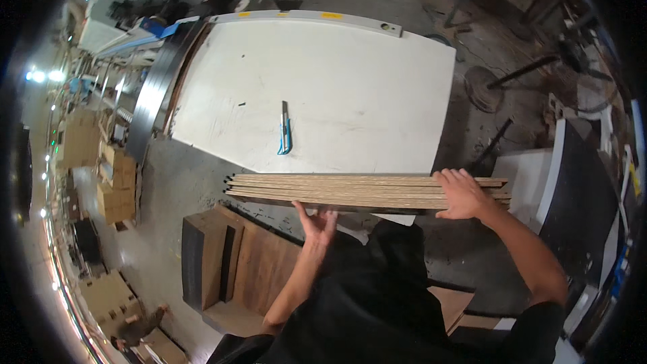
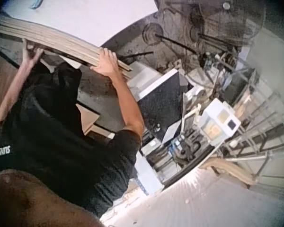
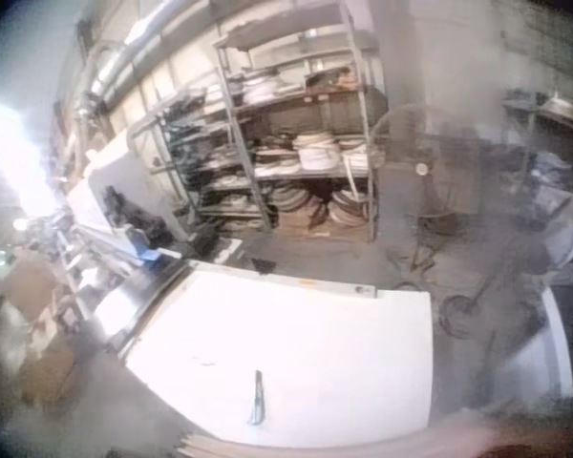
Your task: Trimming the edges of laminated wood panels using a utility knife in a factory environment.
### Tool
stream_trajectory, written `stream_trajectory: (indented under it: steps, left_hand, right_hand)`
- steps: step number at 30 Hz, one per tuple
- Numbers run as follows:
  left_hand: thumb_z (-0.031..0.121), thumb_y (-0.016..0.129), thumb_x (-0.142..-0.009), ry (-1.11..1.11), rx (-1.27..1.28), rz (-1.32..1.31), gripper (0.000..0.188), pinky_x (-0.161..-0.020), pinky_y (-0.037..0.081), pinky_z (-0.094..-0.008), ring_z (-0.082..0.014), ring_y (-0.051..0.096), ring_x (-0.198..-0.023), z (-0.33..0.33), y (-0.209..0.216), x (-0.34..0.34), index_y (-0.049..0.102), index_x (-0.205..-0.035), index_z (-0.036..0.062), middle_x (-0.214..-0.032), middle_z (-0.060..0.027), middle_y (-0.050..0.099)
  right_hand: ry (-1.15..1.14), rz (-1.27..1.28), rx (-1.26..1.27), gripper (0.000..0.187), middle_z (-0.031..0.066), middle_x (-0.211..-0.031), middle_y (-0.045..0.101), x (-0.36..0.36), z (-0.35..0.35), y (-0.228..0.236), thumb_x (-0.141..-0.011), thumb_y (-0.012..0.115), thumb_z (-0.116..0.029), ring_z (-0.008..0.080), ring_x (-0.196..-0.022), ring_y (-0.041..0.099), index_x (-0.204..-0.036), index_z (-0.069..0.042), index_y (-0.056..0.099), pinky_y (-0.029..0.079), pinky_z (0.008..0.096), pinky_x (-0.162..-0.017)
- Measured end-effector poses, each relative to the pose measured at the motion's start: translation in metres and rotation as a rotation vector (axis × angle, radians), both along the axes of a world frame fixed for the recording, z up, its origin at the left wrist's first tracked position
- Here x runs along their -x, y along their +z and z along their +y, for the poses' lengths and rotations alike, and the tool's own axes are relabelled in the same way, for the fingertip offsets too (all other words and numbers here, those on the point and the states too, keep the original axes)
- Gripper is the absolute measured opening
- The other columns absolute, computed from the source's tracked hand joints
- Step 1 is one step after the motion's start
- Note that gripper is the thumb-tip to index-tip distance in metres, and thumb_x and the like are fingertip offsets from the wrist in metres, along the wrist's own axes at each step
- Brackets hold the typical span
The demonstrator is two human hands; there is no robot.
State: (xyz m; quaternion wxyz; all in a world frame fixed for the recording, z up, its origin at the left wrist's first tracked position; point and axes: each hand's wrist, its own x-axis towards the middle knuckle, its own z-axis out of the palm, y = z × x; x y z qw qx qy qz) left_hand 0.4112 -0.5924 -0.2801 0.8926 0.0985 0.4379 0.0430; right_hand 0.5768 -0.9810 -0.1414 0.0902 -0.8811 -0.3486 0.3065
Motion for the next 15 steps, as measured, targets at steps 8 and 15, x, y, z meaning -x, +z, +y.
stream_trajectory:
  steps: [8, 15]
  left_hand:
    - [0.058, 0.069, -0.101, -0.229, -0.175, -0.201, 0.093, -0.128, 0.036, -0.0454, -0.0361, 0.041, -0.153, -0.034, -0.017, 0.010, 0.033, -0.164, 0.0004, -0.166, -0.0180, 0.041]
    - [0.035, 0.055, -0.110, -0.782, -0.646, 0.106, 0.051, -0.113, 0.049, -0.0421, -0.0292, 0.067, -0.127, 0.100, -0.058, 0.133, 0.060, -0.144, -0.0015, -0.139, -0.0158, 0.069]
  right_hand:
    - [0.193, -0.277, -0.089, 0.098, 0.0147, -0.121, 0.055, -0.085, -0.037, -0.035, -0.060, 0.096, -0.031, 0.0338, -0.116, 0.054, -0.141, 0.002, 0.051, 0.040, 0.0449, -0.100]
    - [0.183, -0.322, -0.122, 0.088, 0.0176, -0.129, 0.055, -0.129, -0.035, -0.085, -0.061, 0.089, -0.013, 0.0391, -0.128, 0.051, -0.139, 0.000, 0.050, 0.037, 0.0500, -0.114]
